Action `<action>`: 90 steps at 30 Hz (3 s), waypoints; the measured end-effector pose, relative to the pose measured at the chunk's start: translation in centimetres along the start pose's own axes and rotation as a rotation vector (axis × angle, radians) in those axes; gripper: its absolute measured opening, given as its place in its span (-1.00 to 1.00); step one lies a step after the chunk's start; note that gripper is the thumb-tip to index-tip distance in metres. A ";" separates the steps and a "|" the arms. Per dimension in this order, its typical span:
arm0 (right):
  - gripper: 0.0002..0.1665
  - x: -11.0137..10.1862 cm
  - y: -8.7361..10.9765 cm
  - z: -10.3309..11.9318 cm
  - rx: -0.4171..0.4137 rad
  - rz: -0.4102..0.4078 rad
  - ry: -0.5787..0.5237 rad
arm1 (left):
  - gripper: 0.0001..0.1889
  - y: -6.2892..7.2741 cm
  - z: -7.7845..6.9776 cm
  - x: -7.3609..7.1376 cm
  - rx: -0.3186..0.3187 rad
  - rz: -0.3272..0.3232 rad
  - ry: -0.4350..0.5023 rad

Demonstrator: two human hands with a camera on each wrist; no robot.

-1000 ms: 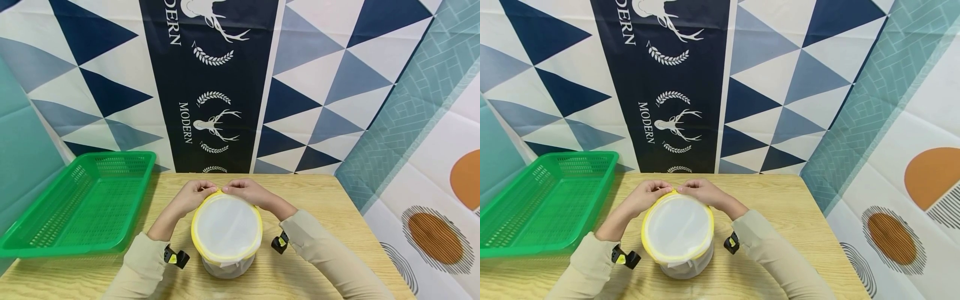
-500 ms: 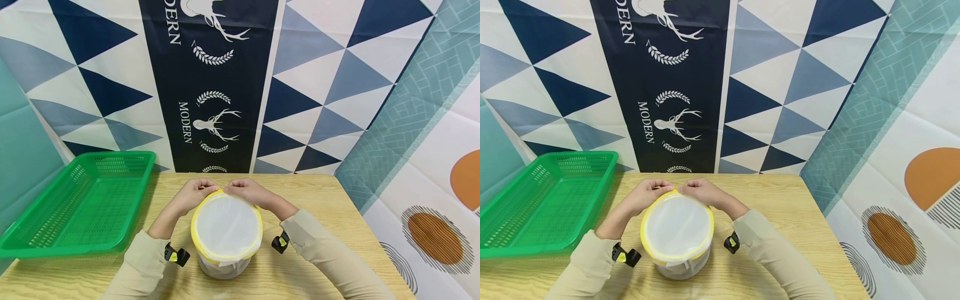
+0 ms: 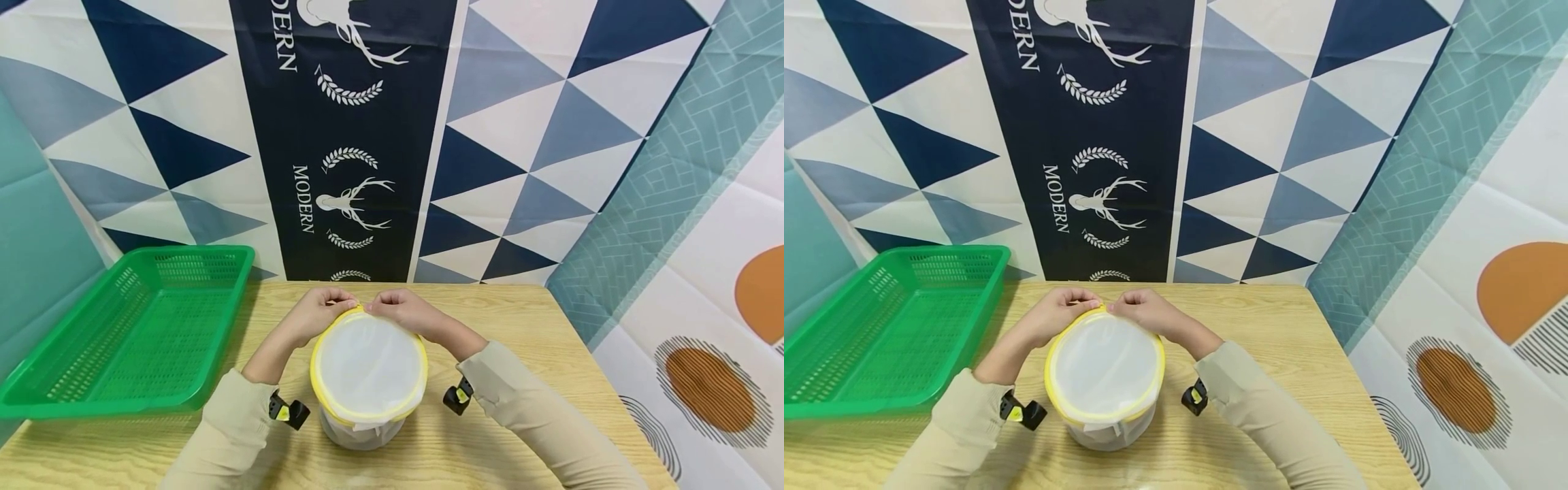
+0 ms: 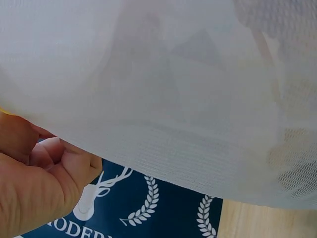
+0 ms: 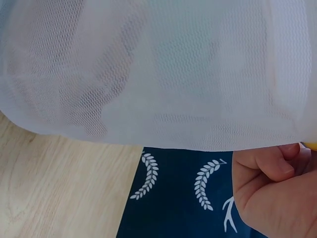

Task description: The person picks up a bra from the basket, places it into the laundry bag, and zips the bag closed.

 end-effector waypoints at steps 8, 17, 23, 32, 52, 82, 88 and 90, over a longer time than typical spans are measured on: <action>-0.69 0.2 0.1 -0.1 0.037 -0.021 -0.014 | -0.75 -0.3 0.2 0.0 -0.008 0.012 -0.022; -0.69 0.1 0.1 -0.5 0.048 -0.048 -0.039 | -0.78 -0.4 0.2 -0.1 0.018 -0.003 -0.019; -0.65 0.1 0.4 -0.8 0.052 -0.051 -0.041 | -0.78 -0.4 0.5 0.0 0.039 -0.007 -0.025; -0.66 -0.4 0.8 -0.9 0.058 -0.065 -0.034 | -0.77 -0.2 1.1 -0.5 0.007 -0.041 -0.005; -0.64 0.5 0.3 -0.6 0.046 -0.035 -0.012 | -0.76 0.0 0.4 0.2 0.040 0.009 -0.009; -0.69 0.4 0.7 -0.7 0.037 -0.071 -0.028 | -0.77 0.2 1.3 -0.4 0.031 -0.034 0.003; -0.68 0.2 0.9 -1.0 0.042 -0.066 -0.031 | -0.77 0.3 1.3 -0.4 0.037 -0.044 0.010; -0.67 0.1 0.9 -1.1 0.050 -0.061 -0.024 | -0.77 0.3 1.2 -0.3 0.040 -0.041 0.013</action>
Point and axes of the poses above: each hand's wrist, its own y-axis away from the middle knuckle, its own x-axis out of the palm, z = x × y, the point moved 8 cm from there along -y, towards the middle knuckle, and after that the axes turned 8 degrees about -z, right-handed, at the moved point
